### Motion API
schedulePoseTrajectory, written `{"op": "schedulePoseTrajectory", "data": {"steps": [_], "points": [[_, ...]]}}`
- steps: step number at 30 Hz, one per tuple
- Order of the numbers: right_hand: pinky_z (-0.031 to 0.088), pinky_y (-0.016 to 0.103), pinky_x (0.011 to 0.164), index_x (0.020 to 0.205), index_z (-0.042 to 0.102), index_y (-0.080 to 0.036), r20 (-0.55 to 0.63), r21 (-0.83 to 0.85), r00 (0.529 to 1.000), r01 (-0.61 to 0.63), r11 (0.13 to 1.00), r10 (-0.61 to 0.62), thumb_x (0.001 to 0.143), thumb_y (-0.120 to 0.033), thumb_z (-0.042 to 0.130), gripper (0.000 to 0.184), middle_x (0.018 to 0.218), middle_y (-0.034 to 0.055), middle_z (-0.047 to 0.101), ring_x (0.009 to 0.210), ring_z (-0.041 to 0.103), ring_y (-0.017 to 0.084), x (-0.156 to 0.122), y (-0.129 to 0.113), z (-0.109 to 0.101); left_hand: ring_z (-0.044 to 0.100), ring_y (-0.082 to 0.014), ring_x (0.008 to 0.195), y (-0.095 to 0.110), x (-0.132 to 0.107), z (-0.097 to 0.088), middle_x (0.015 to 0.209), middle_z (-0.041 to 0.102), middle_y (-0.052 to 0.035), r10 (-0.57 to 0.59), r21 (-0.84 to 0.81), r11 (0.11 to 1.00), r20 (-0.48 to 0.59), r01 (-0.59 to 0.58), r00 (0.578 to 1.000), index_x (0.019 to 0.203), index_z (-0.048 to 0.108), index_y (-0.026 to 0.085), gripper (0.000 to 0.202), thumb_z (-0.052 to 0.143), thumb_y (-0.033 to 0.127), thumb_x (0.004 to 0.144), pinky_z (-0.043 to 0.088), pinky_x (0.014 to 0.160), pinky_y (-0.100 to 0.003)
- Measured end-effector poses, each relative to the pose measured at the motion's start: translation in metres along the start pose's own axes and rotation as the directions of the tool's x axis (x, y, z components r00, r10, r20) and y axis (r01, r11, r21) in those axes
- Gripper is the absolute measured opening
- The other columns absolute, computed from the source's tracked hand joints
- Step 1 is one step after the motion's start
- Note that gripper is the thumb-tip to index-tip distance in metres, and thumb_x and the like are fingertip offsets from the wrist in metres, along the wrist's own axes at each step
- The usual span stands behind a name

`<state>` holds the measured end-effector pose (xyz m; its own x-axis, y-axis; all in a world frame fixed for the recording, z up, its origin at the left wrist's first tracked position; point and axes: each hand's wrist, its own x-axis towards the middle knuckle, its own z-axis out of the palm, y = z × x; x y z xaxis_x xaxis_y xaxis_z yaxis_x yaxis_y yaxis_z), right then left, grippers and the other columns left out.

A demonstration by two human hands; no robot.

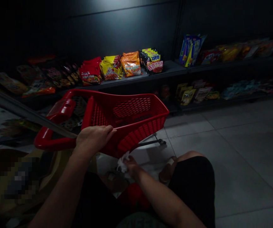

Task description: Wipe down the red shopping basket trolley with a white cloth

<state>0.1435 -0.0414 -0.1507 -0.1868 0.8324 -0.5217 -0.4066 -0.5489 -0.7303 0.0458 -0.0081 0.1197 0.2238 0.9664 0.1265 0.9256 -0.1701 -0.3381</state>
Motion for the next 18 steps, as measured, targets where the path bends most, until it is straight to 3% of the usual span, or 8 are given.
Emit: {"op": "schedulePoseTrajectory", "data": {"steps": [2, 4, 5, 7, 9, 11, 14, 18], "points": [[0.053, 0.034, 0.063, 0.090, 0.062, -0.020, 0.099, -0.074, 0.995, -0.004, 0.997, 0.011, 0.051, -0.030, 0.082, 0.045, 0.076, 0.0008, 0.066, 0.067, 0.063, 0.020, -0.027, 0.001, 0.022, 0.073, -0.0319, 0.075, -0.001, -0.001, 0.000, 0.083, 0.076, -0.0094, 0.005, -0.011, 1.000, 0.008, -0.005, 1.000, 0.090, 0.067, 0.022, 0.045, 0.032, 0.047, 0.101, 0.042, 0.057, -0.033], [0.055, 0.037, 0.076, 0.091, 0.066, -0.021, 0.200, -0.177, 0.961, 0.225, 0.958, -0.189, 0.057, -0.026, 0.079, 0.037, 0.091, 0.0037, 0.069, 0.084, 0.066, 0.023, -0.053, -0.022, 0.029, 0.073, -0.0314, 0.077, -0.002, -0.002, -0.002, 0.084, 0.076, -0.0090, 0.016, -0.025, 1.000, 0.012, -0.016, 1.000, 0.092, 0.067, 0.022, 0.045, 0.030, 0.047, 0.101, 0.044, 0.058, -0.033], [0.054, 0.039, 0.085, 0.096, 0.068, -0.024, 0.254, -0.241, 0.899, 0.415, 0.877, -0.356, 0.064, -0.026, 0.076, 0.032, 0.102, 0.0047, 0.068, 0.096, 0.065, 0.024, -0.064, -0.043, 0.029, 0.073, -0.0313, 0.078, -0.003, -0.002, -0.004, 0.084, 0.076, -0.0092, 0.022, -0.033, 0.999, 0.016, -0.021, 1.000, 0.093, 0.067, 0.022, 0.046, 0.029, 0.047, 0.102, 0.045, 0.059, -0.034], [0.047, 0.044, 0.103, 0.109, 0.069, -0.031, 0.388, -0.402, 0.623, 0.778, 0.483, -0.679, 0.078, -0.026, 0.068, 0.031, 0.123, 0.0055, 0.063, 0.118, 0.057, 0.026, -0.079, -0.095, 0.025, 0.074, -0.0309, 0.079, -0.003, -0.002, -0.007, 0.084, 0.076, -0.0107, 0.031, -0.055, 0.998, 0.042, -0.029, 0.999, 0.096, 0.067, 0.021, 0.046, 0.026, 0.043, 0.102, 0.046, 0.060, -0.034], [0.038, 0.047, 0.113, 0.115, 0.068, -0.035, 0.504, -0.503, 0.372, 0.860, 0.085, -0.779, 0.087, -0.021, 0.060, 0.033, 0.134, 0.0035, 0.058, 0.132, 0.047, 0.026, -0.083, -0.149, 0.022, 0.074, -0.0301, 0.079, -0.003, -0.002, -0.010, 0.085, 0.076, -0.0124, 0.038, -0.084, 0.996, 0.063, -0.032, 0.997, 0.099, 0.067, 0.019, 0.044, 0.027, 0.036, 0.102, 0.046, 0.061, -0.034], [0.028, 0.047, 0.120, 0.122, 0.066, -0.036, 0.649, -0.533, 0.265, 0.827, -0.178, -0.713, 0.088, -0.015, 0.056, 0.041, 0.138, 0.0008, 0.058, 0.137, 0.044, 0.023, -0.074, -0.191, 0.018, 0.074, -0.0296, 0.077, -0.004, -0.002, -0.010, 0.084, 0.076, -0.0144, 0.032, -0.100, 0.995, 0.044, -0.028, 0.999, 0.099, 0.068, 0.017, 0.042, 0.028, 0.031, 0.100, 0.047, 0.061, -0.034], [0.023, 0.044, 0.121, 0.127, 0.063, -0.033, 0.772, -0.537, 0.292, 0.775, -0.333, -0.565, 0.086, -0.011, 0.057, 0.047, 0.135, 0.0010, 0.063, 0.129, 0.053, 0.019, -0.046, -0.229, 0.001, 0.074, -0.0299, 0.073, -0.008, -0.003, -0.006, 0.083, 0.076, -0.0161, 0.015, -0.076, 0.997, -0.005, -0.015, 1.000, 0.094, 0.071, 0.016, 0.048, 0.027, 0.035, 0.100, 0.046, 0.059, -0.034], [0.025, 0.048, 0.118, 0.119, 0.066, -0.028, 0.699, -0.657, 0.384, 0.678, -0.330, -0.603, 0.082, -0.008, 0.057, 0.043, 0.127, 0.0038, 0.069, 0.118, 0.061, 0.019, -0.009, -0.264, -0.068, 0.074, -0.0314, 0.073, -0.022, -0.004, 0.000, 0.081, 0.077, -0.0139, -0.008, 0.008, 1.000, 0.016, 0.008, 1.000, 0.092, 0.072, 0.019, 0.056, 0.022, 0.040, 0.101, 0.047, 0.058, -0.034]]}}
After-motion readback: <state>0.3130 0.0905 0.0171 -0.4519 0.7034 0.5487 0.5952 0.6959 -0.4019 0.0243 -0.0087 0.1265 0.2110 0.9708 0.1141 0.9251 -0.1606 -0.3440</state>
